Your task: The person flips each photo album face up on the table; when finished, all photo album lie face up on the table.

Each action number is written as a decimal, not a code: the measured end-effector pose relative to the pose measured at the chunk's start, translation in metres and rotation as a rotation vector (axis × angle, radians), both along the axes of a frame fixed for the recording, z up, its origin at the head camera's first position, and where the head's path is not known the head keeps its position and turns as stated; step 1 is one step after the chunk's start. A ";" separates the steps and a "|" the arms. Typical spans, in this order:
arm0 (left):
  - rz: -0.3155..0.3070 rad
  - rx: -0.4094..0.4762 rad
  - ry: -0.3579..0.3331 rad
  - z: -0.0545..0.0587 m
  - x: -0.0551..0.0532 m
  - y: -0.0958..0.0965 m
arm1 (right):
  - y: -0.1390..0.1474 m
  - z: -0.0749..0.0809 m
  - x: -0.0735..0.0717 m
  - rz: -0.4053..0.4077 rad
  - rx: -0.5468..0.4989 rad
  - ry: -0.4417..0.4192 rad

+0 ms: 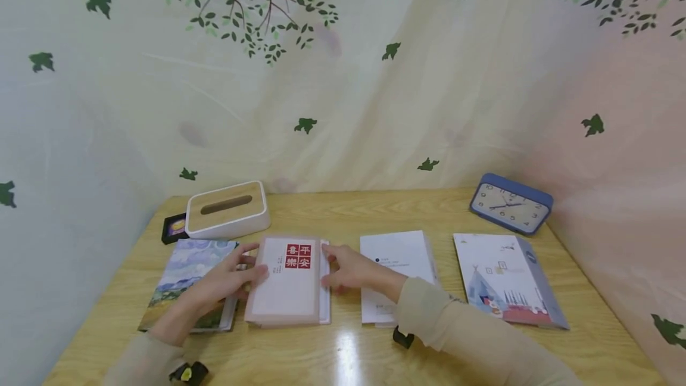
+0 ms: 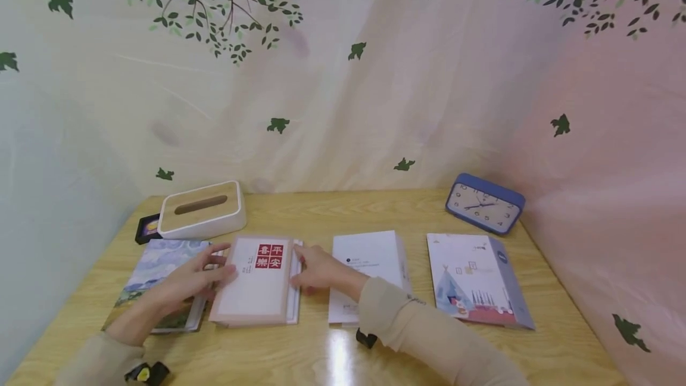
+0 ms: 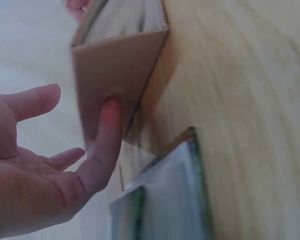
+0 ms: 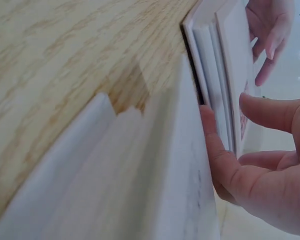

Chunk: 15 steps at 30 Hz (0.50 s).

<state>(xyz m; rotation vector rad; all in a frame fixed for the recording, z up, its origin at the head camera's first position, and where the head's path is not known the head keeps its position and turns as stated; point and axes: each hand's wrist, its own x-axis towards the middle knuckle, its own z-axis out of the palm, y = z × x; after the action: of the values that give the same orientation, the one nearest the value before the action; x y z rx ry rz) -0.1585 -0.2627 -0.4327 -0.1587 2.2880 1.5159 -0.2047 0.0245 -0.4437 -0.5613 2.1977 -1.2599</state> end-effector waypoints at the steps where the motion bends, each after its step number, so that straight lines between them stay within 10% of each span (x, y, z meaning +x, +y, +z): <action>1: -0.011 -0.024 0.005 0.003 0.000 0.000 | 0.001 0.001 -0.001 0.002 0.005 0.000; 15: -0.188 -0.155 0.177 0.042 -0.005 0.025 | 0.041 0.033 -0.002 0.075 -0.126 -0.015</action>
<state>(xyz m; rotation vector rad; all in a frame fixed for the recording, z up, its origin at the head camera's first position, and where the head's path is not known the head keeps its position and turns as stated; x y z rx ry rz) -0.1630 -0.2375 -0.3905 0.1513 2.4791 1.3048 -0.2065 0.0657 -0.4111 -0.6751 2.0759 -1.3652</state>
